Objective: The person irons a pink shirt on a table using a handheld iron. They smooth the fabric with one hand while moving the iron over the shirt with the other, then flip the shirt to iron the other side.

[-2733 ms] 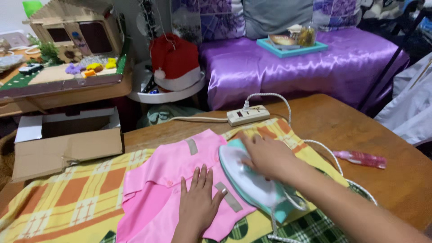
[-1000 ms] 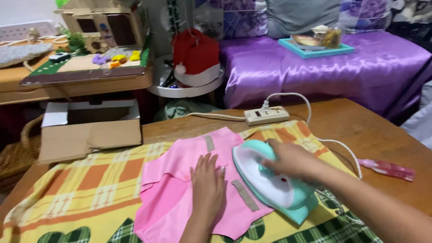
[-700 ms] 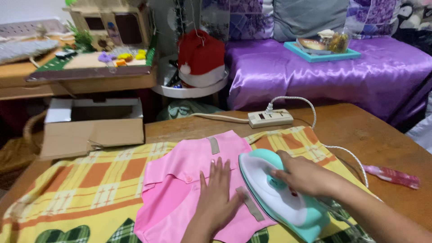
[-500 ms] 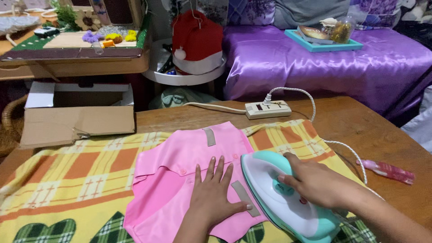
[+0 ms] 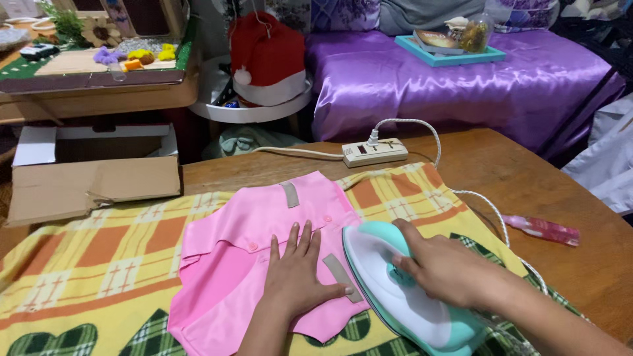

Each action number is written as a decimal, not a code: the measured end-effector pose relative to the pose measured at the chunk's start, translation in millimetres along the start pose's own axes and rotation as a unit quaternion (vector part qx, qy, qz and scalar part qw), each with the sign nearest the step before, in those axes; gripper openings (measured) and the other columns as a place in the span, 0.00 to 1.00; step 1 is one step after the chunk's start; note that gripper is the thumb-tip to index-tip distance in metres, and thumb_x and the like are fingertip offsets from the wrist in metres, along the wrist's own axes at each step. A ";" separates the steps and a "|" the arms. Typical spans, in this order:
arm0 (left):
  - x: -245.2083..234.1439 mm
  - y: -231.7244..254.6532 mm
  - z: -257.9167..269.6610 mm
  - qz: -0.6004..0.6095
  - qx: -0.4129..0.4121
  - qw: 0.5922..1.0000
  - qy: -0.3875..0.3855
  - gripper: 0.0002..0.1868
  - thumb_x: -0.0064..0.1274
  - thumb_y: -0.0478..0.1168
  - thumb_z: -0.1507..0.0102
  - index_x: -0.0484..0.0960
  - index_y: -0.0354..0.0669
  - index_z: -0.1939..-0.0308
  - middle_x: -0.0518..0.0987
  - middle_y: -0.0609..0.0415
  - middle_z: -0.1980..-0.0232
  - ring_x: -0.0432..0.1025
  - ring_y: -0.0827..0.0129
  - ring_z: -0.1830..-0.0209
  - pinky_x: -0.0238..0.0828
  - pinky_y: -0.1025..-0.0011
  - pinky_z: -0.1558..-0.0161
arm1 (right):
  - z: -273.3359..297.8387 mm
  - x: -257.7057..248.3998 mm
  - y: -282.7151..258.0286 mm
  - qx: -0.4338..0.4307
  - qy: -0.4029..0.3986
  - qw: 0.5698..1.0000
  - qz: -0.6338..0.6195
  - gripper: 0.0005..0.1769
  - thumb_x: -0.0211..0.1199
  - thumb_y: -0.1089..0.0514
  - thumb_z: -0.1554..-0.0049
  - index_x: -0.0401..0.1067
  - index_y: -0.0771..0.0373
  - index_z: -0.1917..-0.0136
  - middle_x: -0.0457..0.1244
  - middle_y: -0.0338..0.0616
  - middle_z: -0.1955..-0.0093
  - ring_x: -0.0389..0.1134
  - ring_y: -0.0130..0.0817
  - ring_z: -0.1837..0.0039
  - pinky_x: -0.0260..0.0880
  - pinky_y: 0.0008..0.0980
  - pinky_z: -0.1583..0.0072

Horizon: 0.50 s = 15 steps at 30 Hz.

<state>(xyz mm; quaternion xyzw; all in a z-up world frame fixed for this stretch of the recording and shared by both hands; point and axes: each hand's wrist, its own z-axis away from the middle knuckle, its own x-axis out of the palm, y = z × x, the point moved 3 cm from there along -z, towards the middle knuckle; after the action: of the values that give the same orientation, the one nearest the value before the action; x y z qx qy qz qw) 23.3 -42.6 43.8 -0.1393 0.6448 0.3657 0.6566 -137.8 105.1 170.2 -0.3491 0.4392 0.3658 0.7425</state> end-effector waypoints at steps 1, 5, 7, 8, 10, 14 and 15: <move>0.7 -0.7 0.0 -0.001 -0.002 1.000 -0.004 0.69 0.58 0.78 0.53 0.47 0.43 0.21 0.39 0.49 0.16 0.28 0.61 0.15 0.20 0.44 0.23 | 0.5 -3.6 -4.5 0.019 -0.010 1.000 -0.006 0.38 0.49 0.40 0.37 0.43 0.53 0.20 0.71 0.54 0.60 0.75 0.50 0.51 0.71 0.48 0.42; 2.4 -0.8 -0.5 0.000 0.000 1.000 0.007 0.69 0.59 0.77 0.54 0.49 0.43 0.21 0.40 0.49 0.16 0.29 0.60 0.15 0.20 0.45 0.23 | -23.8 -15.5 -20.8 0.019 0.003 0.999 -0.047 0.35 0.50 0.39 0.36 0.48 0.55 0.23 0.71 0.55 0.63 0.75 0.50 0.55 0.73 0.48 0.46; 2.6 -0.5 0.0 0.002 -0.001 1.000 0.007 0.69 0.59 0.77 0.54 0.49 0.43 0.22 0.40 0.49 0.16 0.29 0.61 0.15 0.20 0.44 0.23 | -38.1 -17.0 -24.8 -0.008 0.024 0.999 -0.046 0.36 0.50 0.41 0.37 0.47 0.57 0.22 0.72 0.53 0.64 0.74 0.47 0.56 0.71 0.48 0.47; 2.2 -0.1 0.2 0.001 0.001 1.000 0.012 0.69 0.60 0.77 0.54 0.49 0.42 0.22 0.40 0.49 0.16 0.29 0.61 0.15 0.20 0.44 0.23 | -42.2 -17.8 -24.7 -0.022 0.036 0.998 -0.045 0.37 0.50 0.41 0.37 0.47 0.58 0.22 0.73 0.53 0.64 0.73 0.45 0.56 0.70 0.47 0.47; 1.8 0.6 0.2 0.000 0.005 1.000 0.021 0.70 0.60 0.77 0.54 0.49 0.41 0.22 0.41 0.48 0.16 0.30 0.60 0.15 0.20 0.44 0.23 | -43.1 -14.7 -19.0 -0.001 0.018 0.999 -0.049 0.38 0.49 0.42 0.38 0.45 0.57 0.21 0.71 0.53 0.64 0.74 0.47 0.57 0.71 0.48 0.47; 2.9 -2.9 -1.1 0.000 0.004 0.999 0.043 0.64 0.52 0.76 0.48 0.48 0.39 0.22 0.43 0.49 0.17 0.32 0.62 0.16 0.22 0.47 0.23 | -27.4 -11.8 -11.3 -0.052 0.016 0.998 -0.007 0.36 0.49 0.39 0.37 0.49 0.59 0.23 0.71 0.53 0.64 0.73 0.46 0.58 0.71 0.48 0.48; 3.6 -2.7 -2.0 0.008 0.009 0.998 0.062 0.59 0.46 0.75 0.43 0.48 0.38 0.22 0.44 0.48 0.17 0.33 0.61 0.16 0.22 0.47 0.23 | -23.2 -12.9 -8.9 -0.027 -0.005 1.000 -0.011 0.38 0.49 0.37 0.37 0.47 0.56 0.22 0.71 0.53 0.63 0.73 0.45 0.58 0.71 0.47 0.48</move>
<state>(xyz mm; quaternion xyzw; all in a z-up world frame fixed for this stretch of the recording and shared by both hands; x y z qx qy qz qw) 23.2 -44.7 39.3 -0.1505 0.6885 0.3562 0.6135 -143.9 78.2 175.1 -0.3719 0.4214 0.3715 0.7390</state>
